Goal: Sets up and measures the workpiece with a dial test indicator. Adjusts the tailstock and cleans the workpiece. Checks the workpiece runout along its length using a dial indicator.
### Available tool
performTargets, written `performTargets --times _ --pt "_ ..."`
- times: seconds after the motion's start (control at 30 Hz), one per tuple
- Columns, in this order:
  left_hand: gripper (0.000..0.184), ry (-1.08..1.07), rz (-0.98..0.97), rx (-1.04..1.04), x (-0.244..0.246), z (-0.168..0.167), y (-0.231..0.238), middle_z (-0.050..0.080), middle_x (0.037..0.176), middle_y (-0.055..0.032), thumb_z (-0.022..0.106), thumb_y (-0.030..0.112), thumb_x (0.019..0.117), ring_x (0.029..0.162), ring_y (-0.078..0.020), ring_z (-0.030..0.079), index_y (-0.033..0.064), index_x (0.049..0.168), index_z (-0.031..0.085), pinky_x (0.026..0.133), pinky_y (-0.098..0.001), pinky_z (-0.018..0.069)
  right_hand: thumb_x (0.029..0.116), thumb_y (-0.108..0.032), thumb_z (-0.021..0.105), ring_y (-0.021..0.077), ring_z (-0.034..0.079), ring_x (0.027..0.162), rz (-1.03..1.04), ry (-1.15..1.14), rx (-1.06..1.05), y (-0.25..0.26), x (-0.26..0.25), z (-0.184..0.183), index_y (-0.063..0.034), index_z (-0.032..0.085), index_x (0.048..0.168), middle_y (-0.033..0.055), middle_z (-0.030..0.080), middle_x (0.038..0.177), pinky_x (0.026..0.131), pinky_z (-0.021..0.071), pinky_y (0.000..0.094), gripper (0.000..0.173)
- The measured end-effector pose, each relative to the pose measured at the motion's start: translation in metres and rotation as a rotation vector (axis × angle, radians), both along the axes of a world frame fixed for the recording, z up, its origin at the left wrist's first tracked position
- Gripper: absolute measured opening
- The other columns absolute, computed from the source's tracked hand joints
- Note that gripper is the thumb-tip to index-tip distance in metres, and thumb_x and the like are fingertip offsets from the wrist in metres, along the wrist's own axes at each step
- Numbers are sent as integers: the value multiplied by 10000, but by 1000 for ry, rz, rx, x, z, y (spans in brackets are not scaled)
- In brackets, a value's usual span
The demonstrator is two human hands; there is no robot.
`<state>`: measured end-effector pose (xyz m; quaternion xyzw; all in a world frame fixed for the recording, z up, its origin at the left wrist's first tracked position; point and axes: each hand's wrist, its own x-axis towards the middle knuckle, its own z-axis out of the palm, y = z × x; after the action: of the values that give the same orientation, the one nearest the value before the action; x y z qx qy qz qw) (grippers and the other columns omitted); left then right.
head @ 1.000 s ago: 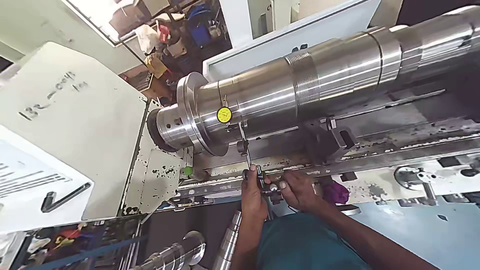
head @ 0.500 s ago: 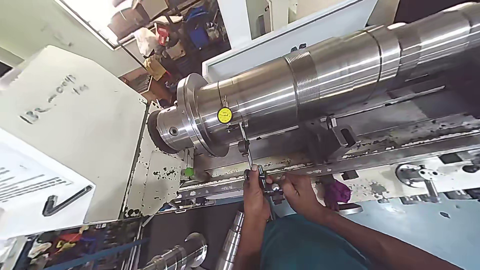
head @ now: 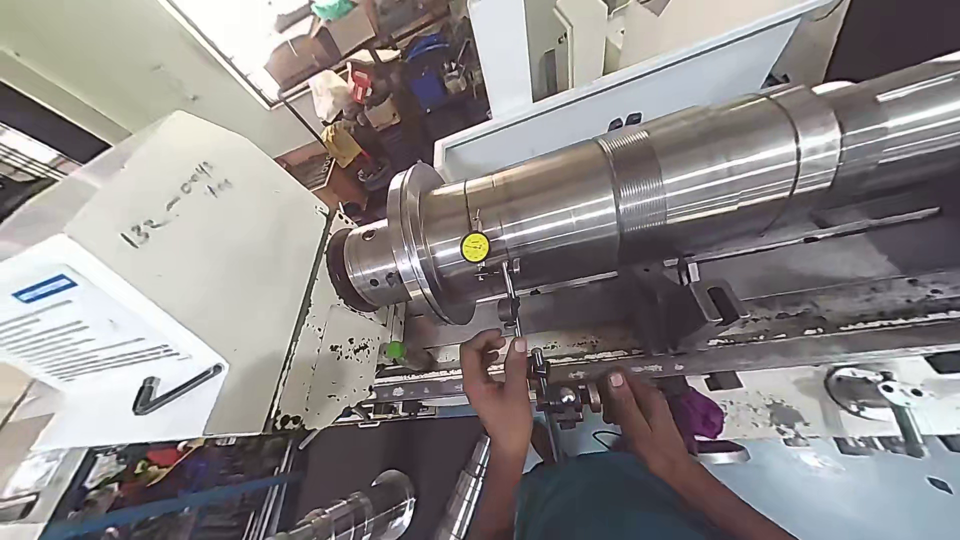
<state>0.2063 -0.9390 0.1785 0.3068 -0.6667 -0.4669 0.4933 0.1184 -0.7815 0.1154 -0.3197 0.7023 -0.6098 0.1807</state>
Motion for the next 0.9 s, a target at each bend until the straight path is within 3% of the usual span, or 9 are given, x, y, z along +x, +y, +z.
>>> performTargets --times 0.13,0.23,0.63,0.9 --pt "138 -105 28 -114 -12 12 -11 637 878 -46 747 105 860 840 -118 646 33 927 649 744 -264 564 1103 -405 318 -26 550 569 -3 -65 72 9 -5 -2 -69 648 928 -70 616 714 535 494 173 503" --pt "86 -90 41 -131 -16 14 -10 626 810 -30 730 59 857 756 -92 638 29 872 651 708 -239 562 1099 -376 325 -19 562 569 -20 -67 100 16 -6 -5 -64 653 910 -59 626 717 530 500 183 491" --pt "69 34 -133 55 -10 17 -15 651 777 -14 630 11 938 712 -72 631 -6 900 685 690 -225 559 1101 -363 315 14 549 530 -1 -201 99 23 -2 -13 -90 643 890 -60 617 698 489 482 197 476" --pt "147 -11 -197 86 -2 19 -17 675 860 -19 561 50 978 799 -80 659 -18 995 690 789 -252 574 1097 -368 338 1 546 548 43 -160 129 19 1 -16 -81 652 893 -59 615 698 523 486 192 472"
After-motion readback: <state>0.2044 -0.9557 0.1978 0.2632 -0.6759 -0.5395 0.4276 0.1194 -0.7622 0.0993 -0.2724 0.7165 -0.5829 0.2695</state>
